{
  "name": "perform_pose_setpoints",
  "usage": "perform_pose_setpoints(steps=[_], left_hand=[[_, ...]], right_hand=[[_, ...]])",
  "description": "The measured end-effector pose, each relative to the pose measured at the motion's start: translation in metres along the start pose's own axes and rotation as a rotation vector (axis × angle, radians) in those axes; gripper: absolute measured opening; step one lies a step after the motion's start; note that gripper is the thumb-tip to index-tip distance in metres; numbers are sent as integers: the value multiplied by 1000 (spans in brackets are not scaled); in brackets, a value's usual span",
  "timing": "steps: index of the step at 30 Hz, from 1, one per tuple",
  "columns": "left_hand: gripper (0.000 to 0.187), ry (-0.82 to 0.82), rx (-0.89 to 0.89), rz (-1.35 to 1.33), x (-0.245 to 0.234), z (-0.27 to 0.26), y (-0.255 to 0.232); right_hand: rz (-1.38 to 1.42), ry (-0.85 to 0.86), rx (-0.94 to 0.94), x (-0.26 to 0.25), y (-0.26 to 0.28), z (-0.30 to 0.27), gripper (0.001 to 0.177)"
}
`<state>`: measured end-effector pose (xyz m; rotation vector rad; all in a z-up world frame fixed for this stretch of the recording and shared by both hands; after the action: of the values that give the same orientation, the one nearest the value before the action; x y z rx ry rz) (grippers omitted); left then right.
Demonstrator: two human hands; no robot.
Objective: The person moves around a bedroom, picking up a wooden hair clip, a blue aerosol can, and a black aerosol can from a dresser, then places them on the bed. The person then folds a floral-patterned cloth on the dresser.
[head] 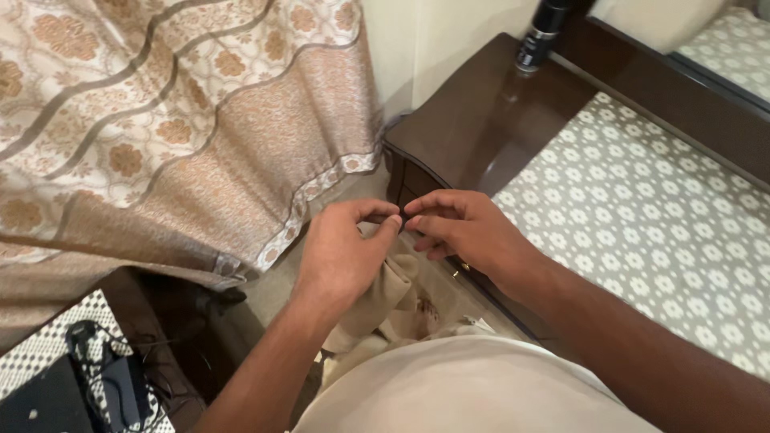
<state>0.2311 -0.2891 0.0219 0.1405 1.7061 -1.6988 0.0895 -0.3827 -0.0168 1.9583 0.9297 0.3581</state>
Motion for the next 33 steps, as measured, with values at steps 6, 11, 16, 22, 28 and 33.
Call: perform_pose_setpoints(steps=[6,11,16,22,28,33], left_hand=[[27,-69,-143,21,-14,11,21],[27,-101,-101,17,-30,24,40],[27,-121,-56,3,-56,48,65],[25,-71,25,-48,-105,90,98],[24,-16,9,-75,-162,129,138],[24,30,106,-56,-189,153,156]], right_hand=[[-45,91,14,6,17,26,33],[-71,119,27,23,32,50,33],[-80,104,26,43,51,79,32],[-13,23,32,76,82,121,31],[21,-89,50,114,115,157,31],[80,-143,82,135,126,171,31]])
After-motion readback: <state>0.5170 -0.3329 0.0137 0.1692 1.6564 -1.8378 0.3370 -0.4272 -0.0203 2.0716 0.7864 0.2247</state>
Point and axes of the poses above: each hand's wrist, its own z-axis towards the middle knuckle, its own x-axis out of the palm, y = z × x, the point moved 7 cm from there along z, towards the middle knuckle, and after that the axes turned 9 degrees about x, right-handed, at the moved point
